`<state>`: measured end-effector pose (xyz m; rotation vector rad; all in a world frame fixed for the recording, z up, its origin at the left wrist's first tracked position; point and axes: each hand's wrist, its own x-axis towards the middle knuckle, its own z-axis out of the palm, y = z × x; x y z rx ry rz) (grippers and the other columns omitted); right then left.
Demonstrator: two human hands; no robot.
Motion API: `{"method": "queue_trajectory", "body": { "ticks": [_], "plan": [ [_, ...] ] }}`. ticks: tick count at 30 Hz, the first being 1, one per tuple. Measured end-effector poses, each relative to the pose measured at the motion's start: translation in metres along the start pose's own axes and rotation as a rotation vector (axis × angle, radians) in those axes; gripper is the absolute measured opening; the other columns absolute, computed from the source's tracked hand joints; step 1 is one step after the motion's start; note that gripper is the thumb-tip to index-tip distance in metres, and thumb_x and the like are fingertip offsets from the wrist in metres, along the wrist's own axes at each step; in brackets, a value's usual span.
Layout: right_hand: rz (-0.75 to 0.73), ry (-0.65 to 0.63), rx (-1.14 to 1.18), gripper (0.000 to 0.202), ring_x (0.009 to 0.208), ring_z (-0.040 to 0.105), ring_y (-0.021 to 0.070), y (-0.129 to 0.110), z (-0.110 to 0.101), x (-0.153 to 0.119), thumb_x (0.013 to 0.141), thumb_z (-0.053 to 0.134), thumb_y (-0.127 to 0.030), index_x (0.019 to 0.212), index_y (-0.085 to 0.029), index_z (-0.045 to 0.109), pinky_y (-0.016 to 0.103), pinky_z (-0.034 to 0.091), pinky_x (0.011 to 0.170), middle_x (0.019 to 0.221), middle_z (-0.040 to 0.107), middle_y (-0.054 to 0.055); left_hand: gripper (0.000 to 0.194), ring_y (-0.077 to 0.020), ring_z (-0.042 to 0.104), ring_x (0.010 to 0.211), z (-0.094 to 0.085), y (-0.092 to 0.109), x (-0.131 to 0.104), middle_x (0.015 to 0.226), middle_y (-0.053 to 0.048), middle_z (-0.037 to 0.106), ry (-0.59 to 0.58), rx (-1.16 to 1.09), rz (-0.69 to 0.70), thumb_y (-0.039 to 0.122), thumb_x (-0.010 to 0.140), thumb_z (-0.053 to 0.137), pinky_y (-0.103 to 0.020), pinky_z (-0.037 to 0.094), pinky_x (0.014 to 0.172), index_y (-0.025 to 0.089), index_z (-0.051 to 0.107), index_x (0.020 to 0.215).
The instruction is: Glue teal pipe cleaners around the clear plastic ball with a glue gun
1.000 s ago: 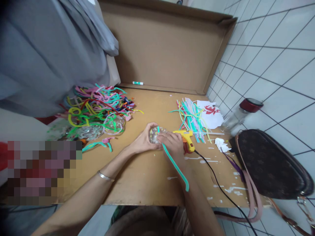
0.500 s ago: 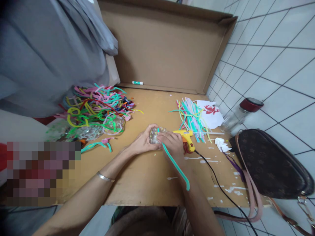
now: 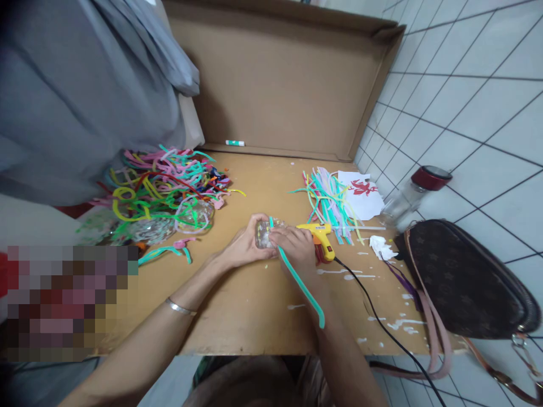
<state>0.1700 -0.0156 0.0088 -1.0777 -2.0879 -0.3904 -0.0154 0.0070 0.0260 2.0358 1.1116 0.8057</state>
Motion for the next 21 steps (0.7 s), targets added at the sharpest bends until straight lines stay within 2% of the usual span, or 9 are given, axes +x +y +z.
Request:
{"method": "queue_trajectory", "body": {
  "ticks": [2, 7, 16, 21],
  "plan": [
    [-0.017, 0.026, 0.004, 0.023, 0.092, 0.064, 0.0128, 0.0, 0.001, 0.0, 0.094, 0.046, -0.027, 0.095, -0.029, 0.069, 0.029, 0.037, 0.083, 0.102, 0.074, -0.003, 0.073, -0.0191, 0.061, 0.082, 0.0, 0.0, 0.0, 0.095, -0.002, 0.061, -0.002, -0.005, 0.004, 0.048, 0.067, 0.072, -0.035, 0.049, 0.078, 0.022, 0.036, 0.124],
    [0.104, 0.011, 0.032, 0.027, 0.096, 0.063, 0.0152, -0.012, -0.004, 0.002, 0.095, 0.043, -0.027, 0.093, -0.027, 0.07, 0.031, 0.038, 0.087, 0.104, 0.073, 0.0, 0.071, -0.0226, 0.062, 0.095, -0.001, -0.002, 0.0, 0.101, -0.003, 0.061, -0.005, -0.01, 0.048, 0.047, 0.067, 0.073, -0.037, 0.049, 0.086, 0.023, 0.038, 0.124],
    [0.085, -0.029, 0.007, 0.028, 0.095, 0.063, 0.0151, -0.011, -0.005, 0.002, 0.095, 0.043, -0.028, 0.094, -0.028, 0.07, 0.032, 0.038, 0.086, 0.105, 0.073, 0.001, 0.068, -0.0242, 0.06, 0.102, -0.001, -0.005, 0.001, 0.108, -0.005, 0.061, -0.018, -0.008, 0.09, 0.045, 0.068, 0.073, -0.04, 0.047, 0.093, 0.024, 0.041, 0.125],
    [0.085, 0.024, 0.017, 0.029, 0.094, 0.064, 0.0148, -0.015, -0.006, 0.004, 0.095, 0.042, -0.027, 0.092, -0.026, 0.07, 0.031, 0.038, 0.086, 0.102, 0.074, 0.001, 0.068, -0.0237, 0.06, 0.102, -0.002, -0.003, 0.001, 0.11, -0.005, 0.061, -0.029, -0.01, 0.094, 0.045, 0.07, 0.072, -0.039, 0.048, 0.092, 0.024, 0.041, 0.126]
  ]
}}
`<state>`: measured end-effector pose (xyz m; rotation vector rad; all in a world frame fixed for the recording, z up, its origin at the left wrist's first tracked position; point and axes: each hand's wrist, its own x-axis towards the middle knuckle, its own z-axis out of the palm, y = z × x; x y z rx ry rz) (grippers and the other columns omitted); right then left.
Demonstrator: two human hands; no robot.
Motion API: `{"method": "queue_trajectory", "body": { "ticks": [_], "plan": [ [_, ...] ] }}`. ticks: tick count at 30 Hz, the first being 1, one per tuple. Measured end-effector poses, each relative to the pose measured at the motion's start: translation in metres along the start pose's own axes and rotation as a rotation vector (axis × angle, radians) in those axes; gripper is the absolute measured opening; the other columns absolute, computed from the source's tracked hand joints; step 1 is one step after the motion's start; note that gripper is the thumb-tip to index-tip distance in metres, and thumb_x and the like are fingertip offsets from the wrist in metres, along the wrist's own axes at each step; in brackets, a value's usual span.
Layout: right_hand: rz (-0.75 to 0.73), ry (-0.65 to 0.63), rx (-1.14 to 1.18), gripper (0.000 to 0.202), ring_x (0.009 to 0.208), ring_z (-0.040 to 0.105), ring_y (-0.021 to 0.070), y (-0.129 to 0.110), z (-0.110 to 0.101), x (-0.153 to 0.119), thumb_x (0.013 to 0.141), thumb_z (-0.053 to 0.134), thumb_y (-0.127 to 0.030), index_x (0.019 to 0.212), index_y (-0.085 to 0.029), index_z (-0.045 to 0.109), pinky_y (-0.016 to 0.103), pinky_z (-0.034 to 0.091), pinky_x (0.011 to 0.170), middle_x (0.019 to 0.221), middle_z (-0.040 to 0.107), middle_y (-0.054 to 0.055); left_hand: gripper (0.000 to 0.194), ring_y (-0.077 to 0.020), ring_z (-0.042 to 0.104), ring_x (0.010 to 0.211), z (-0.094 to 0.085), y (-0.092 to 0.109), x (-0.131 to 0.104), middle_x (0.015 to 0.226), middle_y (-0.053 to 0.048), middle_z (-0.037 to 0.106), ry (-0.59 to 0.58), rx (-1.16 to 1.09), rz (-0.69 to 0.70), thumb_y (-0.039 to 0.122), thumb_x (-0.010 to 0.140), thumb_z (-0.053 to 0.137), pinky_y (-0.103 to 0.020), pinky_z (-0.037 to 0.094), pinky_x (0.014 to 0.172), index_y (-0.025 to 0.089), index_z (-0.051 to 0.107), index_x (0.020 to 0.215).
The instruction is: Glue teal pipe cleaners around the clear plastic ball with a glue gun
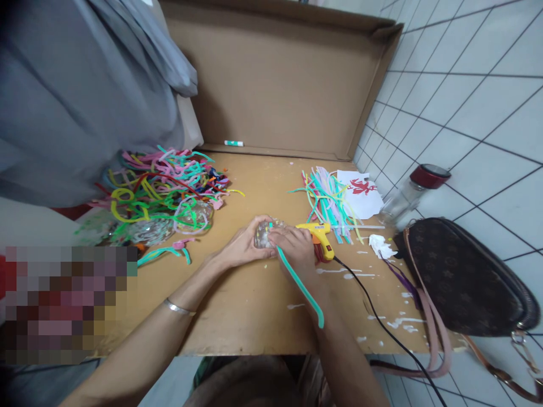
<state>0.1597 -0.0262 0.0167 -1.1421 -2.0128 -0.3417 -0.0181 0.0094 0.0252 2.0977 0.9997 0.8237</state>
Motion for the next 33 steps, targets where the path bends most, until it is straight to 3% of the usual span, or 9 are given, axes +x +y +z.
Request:
{"method": "queue_trajectory", "body": {
  "ticks": [4, 13, 20, 33],
  "plan": [
    [-0.001, 0.041, 0.014, 0.029, 0.093, 0.064, 0.0147, 0.0, 0.003, 0.0, 0.095, 0.042, -0.027, 0.09, -0.026, 0.071, 0.031, 0.038, 0.086, 0.1, 0.074, 0.001, 0.068, -0.0237, 0.06, 0.103, -0.001, 0.001, 0.0, 0.112, -0.005, 0.06, -0.003, 0.005, -0.002, 0.045, 0.069, 0.073, -0.038, 0.048, 0.093, 0.023, 0.042, 0.126],
    [0.011, -0.032, -0.022, 0.027, 0.096, 0.063, 0.0157, 0.001, 0.002, -0.002, 0.094, 0.044, -0.026, 0.094, -0.027, 0.07, 0.032, 0.039, 0.087, 0.104, 0.073, 0.001, 0.068, -0.023, 0.06, 0.101, 0.0, -0.001, 0.001, 0.111, -0.006, 0.06, 0.002, -0.013, 0.004, 0.043, 0.068, 0.073, -0.038, 0.048, 0.091, 0.024, 0.042, 0.124],
    [0.027, -0.06, 0.049, 0.029, 0.098, 0.063, 0.0157, 0.002, 0.002, -0.003, 0.096, 0.04, -0.029, 0.1, -0.027, 0.069, 0.033, 0.039, 0.09, 0.108, 0.072, 0.001, 0.087, -0.0204, 0.061, 0.085, 0.0, 0.004, 0.001, 0.102, -0.005, 0.061, 0.015, -0.029, -0.101, 0.048, 0.062, 0.076, -0.037, 0.052, 0.079, 0.022, 0.032, 0.132],
    [0.022, -0.072, 0.032, 0.029, 0.098, 0.062, 0.0163, 0.001, 0.001, -0.003, 0.096, 0.04, -0.031, 0.098, -0.027, 0.069, 0.033, 0.038, 0.09, 0.109, 0.072, 0.001, 0.103, -0.0267, 0.056, 0.11, 0.003, -0.005, 0.005, 0.128, -0.012, 0.048, 0.015, -0.193, -0.093, 0.041, 0.054, 0.083, -0.04, 0.046, 0.096, 0.022, 0.026, 0.138]
  ]
}}
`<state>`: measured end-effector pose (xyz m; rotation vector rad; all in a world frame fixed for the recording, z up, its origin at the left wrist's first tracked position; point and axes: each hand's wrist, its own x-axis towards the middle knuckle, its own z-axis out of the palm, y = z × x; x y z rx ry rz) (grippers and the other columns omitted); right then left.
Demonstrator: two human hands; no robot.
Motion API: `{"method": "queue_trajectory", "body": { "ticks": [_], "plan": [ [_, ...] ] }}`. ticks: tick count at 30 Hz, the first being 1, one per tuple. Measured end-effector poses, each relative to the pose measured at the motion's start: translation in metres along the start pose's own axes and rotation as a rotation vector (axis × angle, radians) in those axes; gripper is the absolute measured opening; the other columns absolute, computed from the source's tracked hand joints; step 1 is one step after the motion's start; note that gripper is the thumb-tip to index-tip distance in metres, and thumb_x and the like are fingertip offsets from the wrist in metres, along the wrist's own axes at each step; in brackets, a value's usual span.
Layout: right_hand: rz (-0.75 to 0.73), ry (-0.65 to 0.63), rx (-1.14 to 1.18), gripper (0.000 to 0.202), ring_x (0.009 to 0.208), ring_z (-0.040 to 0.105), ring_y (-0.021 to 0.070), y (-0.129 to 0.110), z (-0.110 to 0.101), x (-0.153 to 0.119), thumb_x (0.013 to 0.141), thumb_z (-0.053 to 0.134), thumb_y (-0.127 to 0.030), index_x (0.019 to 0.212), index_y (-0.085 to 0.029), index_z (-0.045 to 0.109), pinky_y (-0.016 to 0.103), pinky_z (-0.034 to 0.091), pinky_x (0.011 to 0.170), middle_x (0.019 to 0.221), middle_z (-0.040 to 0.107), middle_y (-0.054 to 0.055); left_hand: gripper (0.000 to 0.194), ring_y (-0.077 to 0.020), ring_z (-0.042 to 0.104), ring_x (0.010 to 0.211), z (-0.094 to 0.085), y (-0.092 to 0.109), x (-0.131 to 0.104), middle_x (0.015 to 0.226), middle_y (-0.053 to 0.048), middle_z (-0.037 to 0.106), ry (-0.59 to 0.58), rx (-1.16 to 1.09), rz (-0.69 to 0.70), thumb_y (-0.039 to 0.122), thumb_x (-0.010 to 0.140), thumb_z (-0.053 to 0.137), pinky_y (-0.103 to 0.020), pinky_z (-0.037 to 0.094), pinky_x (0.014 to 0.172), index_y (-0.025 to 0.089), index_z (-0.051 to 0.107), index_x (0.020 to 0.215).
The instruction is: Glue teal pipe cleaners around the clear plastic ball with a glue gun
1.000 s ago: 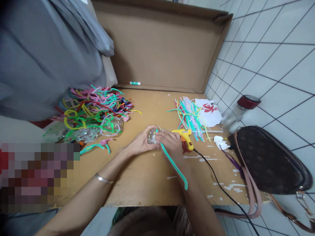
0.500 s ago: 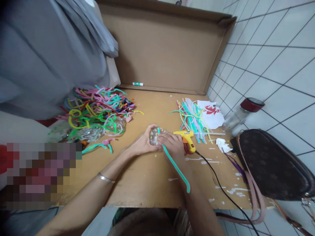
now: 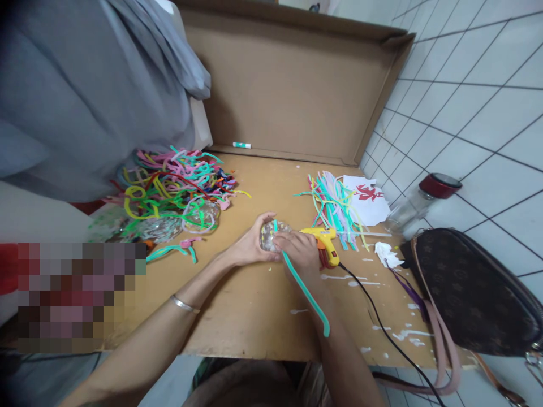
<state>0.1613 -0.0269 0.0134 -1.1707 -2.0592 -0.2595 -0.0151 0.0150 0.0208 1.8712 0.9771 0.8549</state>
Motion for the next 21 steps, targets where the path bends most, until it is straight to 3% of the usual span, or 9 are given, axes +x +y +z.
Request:
{"method": "queue_trajectory", "body": {
  "ticks": [4, 11, 21],
  "plan": [
    [-0.004, 0.014, -0.013, 0.029, 0.098, 0.062, 0.0158, -0.0002, -0.0005, 0.0, 0.096, 0.04, -0.03, 0.098, -0.027, 0.069, 0.032, 0.038, 0.089, 0.108, 0.072, 0.001, 0.099, -0.0255, 0.057, 0.106, -0.0008, 0.0042, -0.0009, 0.124, -0.01, 0.049, 0.01, 0.03, -0.01, 0.04, 0.054, 0.082, -0.04, 0.046, 0.096, 0.022, 0.028, 0.136],
    [-0.02, 0.001, 0.016, 0.029, 0.099, 0.063, 0.016, 0.005, 0.0008, -0.0013, 0.097, 0.04, -0.03, 0.101, -0.027, 0.069, 0.032, 0.038, 0.09, 0.111, 0.071, 0.0, 0.081, -0.0167, 0.057, 0.081, -0.0008, 0.0029, -0.0015, 0.098, -0.002, 0.056, 0.002, 0.049, 0.002, 0.044, 0.058, 0.079, -0.031, 0.05, 0.074, 0.022, 0.036, 0.123],
    [-0.018, 0.002, 0.021, 0.028, 0.098, 0.063, 0.0161, 0.0059, 0.0021, -0.002, 0.096, 0.042, -0.028, 0.1, -0.029, 0.07, 0.033, 0.038, 0.09, 0.109, 0.072, 0.0, 0.073, -0.0188, 0.059, 0.086, -0.0026, 0.0083, -0.0037, 0.096, -0.002, 0.06, 0.017, 0.127, 0.043, 0.043, 0.06, 0.078, -0.033, 0.05, 0.08, 0.022, 0.041, 0.119]
  ]
}}
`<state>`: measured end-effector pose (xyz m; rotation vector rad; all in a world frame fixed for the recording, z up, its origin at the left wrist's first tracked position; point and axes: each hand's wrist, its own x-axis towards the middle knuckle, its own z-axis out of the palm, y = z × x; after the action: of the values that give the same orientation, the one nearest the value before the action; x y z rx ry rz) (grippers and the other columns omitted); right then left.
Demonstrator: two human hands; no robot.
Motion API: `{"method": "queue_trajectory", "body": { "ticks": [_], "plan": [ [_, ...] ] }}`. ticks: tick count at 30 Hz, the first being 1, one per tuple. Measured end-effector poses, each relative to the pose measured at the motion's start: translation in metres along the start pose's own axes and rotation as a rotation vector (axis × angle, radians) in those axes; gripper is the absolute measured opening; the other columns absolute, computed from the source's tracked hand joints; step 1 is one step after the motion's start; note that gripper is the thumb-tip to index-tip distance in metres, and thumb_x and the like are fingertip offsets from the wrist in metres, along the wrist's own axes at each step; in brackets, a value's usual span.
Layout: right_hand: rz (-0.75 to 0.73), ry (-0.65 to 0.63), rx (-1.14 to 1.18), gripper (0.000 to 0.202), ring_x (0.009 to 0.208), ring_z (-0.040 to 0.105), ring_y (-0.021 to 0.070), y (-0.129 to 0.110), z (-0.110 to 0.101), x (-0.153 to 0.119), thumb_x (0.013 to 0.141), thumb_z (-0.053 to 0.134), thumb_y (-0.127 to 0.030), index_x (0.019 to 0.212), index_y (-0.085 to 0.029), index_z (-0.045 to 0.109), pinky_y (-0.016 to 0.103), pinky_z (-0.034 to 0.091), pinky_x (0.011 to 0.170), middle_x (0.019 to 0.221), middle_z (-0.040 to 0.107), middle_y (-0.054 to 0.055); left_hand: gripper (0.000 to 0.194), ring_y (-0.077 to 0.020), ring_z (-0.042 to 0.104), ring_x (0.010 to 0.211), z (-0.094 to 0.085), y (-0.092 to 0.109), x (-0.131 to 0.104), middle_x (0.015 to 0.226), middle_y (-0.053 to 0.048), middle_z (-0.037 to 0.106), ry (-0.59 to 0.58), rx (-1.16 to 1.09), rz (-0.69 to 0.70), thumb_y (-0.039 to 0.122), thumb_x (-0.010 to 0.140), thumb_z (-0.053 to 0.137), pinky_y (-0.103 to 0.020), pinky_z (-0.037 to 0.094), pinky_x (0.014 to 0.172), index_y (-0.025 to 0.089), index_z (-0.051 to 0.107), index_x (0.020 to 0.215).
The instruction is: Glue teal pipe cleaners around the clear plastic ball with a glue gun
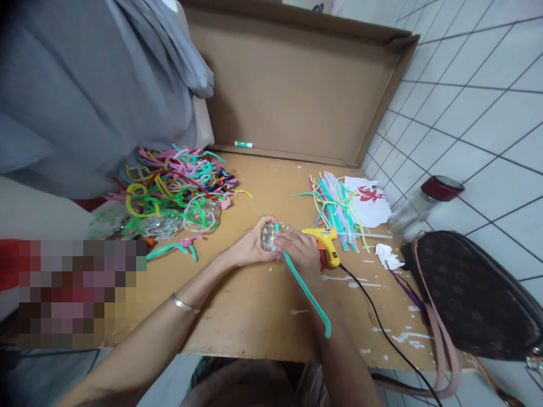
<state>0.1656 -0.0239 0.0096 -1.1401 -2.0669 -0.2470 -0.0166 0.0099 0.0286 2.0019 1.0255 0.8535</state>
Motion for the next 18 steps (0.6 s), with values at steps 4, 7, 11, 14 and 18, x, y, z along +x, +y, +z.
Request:
{"method": "queue_trajectory", "body": {
  "ticks": [4, 7, 11, 14, 18],
  "plan": [
    [0.014, -0.006, 0.009, 0.027, 0.102, 0.063, 0.0165, -0.0022, -0.0018, 0.0001, 0.095, 0.043, -0.028, 0.102, -0.029, 0.069, 0.033, 0.039, 0.09, 0.111, 0.071, 0.001, 0.073, -0.0211, 0.06, 0.09, -0.0002, 0.0023, -0.001, 0.099, -0.002, 0.061, 0.011, 0.024, -0.019, 0.044, 0.059, 0.078, -0.036, 0.05, 0.081, 0.022, 0.042, 0.12],
    [0.025, -0.02, 0.001, 0.028, 0.103, 0.062, 0.0167, -0.0034, -0.0025, -0.0002, 0.096, 0.042, -0.028, 0.103, -0.028, 0.069, 0.033, 0.039, 0.09, 0.112, 0.071, 0.001, 0.08, -0.0229, 0.06, 0.095, 0.0001, 0.0024, -0.0008, 0.103, -0.004, 0.06, 0.01, 0.024, -0.02, 0.043, 0.059, 0.078, -0.038, 0.05, 0.086, 0.022, 0.038, 0.125],
    [0.027, -0.023, -0.021, 0.027, 0.103, 0.062, 0.0167, -0.0026, -0.0012, -0.0013, 0.095, 0.043, -0.027, 0.102, -0.029, 0.069, 0.033, 0.038, 0.091, 0.113, 0.07, 0.0, 0.084, -0.0248, 0.06, 0.1, -0.0002, 0.0028, -0.0002, 0.107, -0.006, 0.06, -0.004, 0.044, -0.024, 0.044, 0.059, 0.078, -0.04, 0.049, 0.09, 0.021, 0.037, 0.129],
    [0.024, -0.021, -0.028, 0.027, 0.103, 0.062, 0.0165, -0.0025, -0.0008, -0.0016, 0.095, 0.043, -0.027, 0.102, -0.029, 0.069, 0.033, 0.038, 0.091, 0.113, 0.071, 0.001, 0.084, -0.025, 0.06, 0.101, -0.0001, 0.0026, 0.0003, 0.109, -0.007, 0.06, -0.009, 0.047, -0.035, 0.045, 0.059, 0.078, -0.04, 0.049, 0.091, 0.02, 0.038, 0.129],
    [0.024, -0.014, -0.013, 0.028, 0.104, 0.062, 0.0165, -0.0042, -0.0024, -0.0007, 0.095, 0.042, -0.028, 0.102, -0.028, 0.069, 0.033, 0.038, 0.091, 0.113, 0.07, 0.001, 0.081, -0.0243, 0.061, 0.1, 0.0007, 0.001, 0.0001, 0.108, -0.007, 0.061, -0.005, 0.031, -0.021, 0.046, 0.059, 0.078, -0.039, 0.049, 0.09, 0.021, 0.04, 0.127]
  ]
}}
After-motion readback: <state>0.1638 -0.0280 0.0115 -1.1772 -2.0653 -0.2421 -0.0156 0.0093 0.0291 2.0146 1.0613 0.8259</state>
